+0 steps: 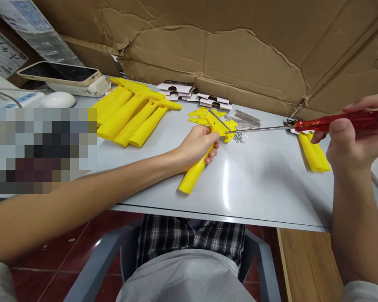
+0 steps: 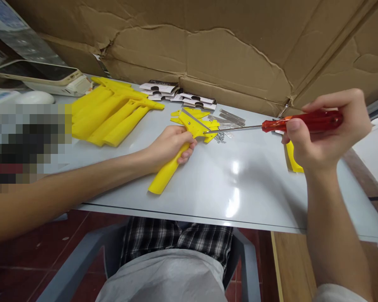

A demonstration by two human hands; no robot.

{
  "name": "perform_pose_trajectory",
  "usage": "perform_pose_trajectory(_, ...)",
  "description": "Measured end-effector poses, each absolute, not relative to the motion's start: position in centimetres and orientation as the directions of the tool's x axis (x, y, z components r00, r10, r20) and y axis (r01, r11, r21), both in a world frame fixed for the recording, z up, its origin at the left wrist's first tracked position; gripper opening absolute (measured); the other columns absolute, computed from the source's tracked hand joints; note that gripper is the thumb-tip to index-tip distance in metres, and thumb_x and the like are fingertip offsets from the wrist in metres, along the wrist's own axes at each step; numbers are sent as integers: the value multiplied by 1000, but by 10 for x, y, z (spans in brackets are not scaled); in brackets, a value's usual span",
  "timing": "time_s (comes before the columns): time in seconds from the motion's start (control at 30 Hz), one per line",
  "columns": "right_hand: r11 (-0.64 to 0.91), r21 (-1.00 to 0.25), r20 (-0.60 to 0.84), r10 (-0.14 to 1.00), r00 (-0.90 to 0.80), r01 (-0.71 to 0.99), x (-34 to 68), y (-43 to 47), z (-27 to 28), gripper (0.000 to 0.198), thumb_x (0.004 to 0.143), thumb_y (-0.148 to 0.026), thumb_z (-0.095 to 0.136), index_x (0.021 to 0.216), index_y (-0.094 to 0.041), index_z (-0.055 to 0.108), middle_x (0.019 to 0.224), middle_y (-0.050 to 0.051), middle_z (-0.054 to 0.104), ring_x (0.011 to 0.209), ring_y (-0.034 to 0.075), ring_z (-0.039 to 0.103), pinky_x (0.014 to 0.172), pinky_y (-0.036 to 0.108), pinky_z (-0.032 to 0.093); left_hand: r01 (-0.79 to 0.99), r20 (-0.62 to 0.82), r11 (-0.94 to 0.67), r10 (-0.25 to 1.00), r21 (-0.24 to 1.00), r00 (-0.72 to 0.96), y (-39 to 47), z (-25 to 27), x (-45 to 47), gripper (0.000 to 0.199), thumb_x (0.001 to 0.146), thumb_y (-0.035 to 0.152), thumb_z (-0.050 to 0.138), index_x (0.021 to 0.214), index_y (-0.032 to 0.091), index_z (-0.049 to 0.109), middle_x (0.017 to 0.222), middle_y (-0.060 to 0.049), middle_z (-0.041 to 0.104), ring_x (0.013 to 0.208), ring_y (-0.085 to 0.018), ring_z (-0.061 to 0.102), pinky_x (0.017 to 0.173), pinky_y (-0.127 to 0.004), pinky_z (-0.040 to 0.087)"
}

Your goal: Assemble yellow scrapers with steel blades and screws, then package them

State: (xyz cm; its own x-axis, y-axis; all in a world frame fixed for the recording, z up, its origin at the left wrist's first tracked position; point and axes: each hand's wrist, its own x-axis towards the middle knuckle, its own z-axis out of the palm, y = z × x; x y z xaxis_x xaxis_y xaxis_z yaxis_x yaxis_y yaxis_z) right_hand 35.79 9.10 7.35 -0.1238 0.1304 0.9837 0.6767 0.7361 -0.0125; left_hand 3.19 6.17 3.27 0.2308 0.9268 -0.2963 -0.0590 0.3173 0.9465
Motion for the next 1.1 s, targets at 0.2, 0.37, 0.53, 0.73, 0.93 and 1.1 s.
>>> perform_pose_trajectory(0.2, 754, -46, 988, 133, -84, 655, 358, 92, 73, 71, 70, -78, 78, 86, -10, 64, 90, 5, 58, 75, 4, 48, 72, 23, 31, -57, -306, 326, 926, 944, 222, 62, 35, 32, 28, 92, 3, 52, 69, 20, 52, 51, 4, 49, 34, -7, 42, 35, -21, 31)
perform_pose_trajectory(0.37, 806, -23, 985, 121, -126, 591, 351, 89, 75, 51, 77, -57, 81, 85, -10, 62, 75, 3, 52, 59, 0, 36, 59, 18, 13, -51, -306, 324, 927, 945, 216, 61, 37, 34, 27, 90, 3, 52, 69, 19, 52, 50, 3, 49, 34, -7, 42, 34, -21, 32)
perform_pose_trajectory(0.53, 820, 0, 986, 96, -137, 572, 360, 99, 74, 65, 75, -73, 78, 82, -10, 63, 75, 3, 52, 62, 1, 41, 62, 20, 19, -40, -305, 321, 927, 946, 218, 61, 36, 33, 24, 89, 4, 54, 70, 19, 53, 49, 3, 49, 35, -8, 42, 35, -21, 32)
perform_pose_trajectory(0.73, 836, -54, 976, 159, -148, 545, 352, 89, 75, 64, 78, -70, 83, 94, -11, 65, 97, 4, 55, 64, -4, 34, 56, 18, 18, -42, -305, 321, 928, 946, 214, 62, 35, 33, 26, 91, 4, 52, 70, 19, 52, 51, 4, 49, 34, -7, 42, 35, -21, 31)
perform_pose_trajectory(0.93, 854, -172, 941, 291, -176, 490, 340, 72, 72, 41, 98, -49, 76, 117, -14, 66, 117, 2, 54, 66, -9, 48, 52, 10, 35, -31, -304, 319, 925, 947, 226, 62, 35, 33, 29, 93, 4, 50, 69, 19, 52, 50, 4, 47, 34, -7, 42, 35, -21, 31)
perform_pose_trajectory(1.1, 881, -79, 955, 201, -217, 467, 341, 83, 73, 40, 102, -52, 70, 115, -14, 67, 109, 1, 57, 66, -8, 55, 50, 7, 32, -41, -300, 316, 927, 948, 225, 62, 35, 33, 29, 93, 4, 50, 69, 19, 52, 50, 4, 48, 34, -7, 42, 35, -21, 32)
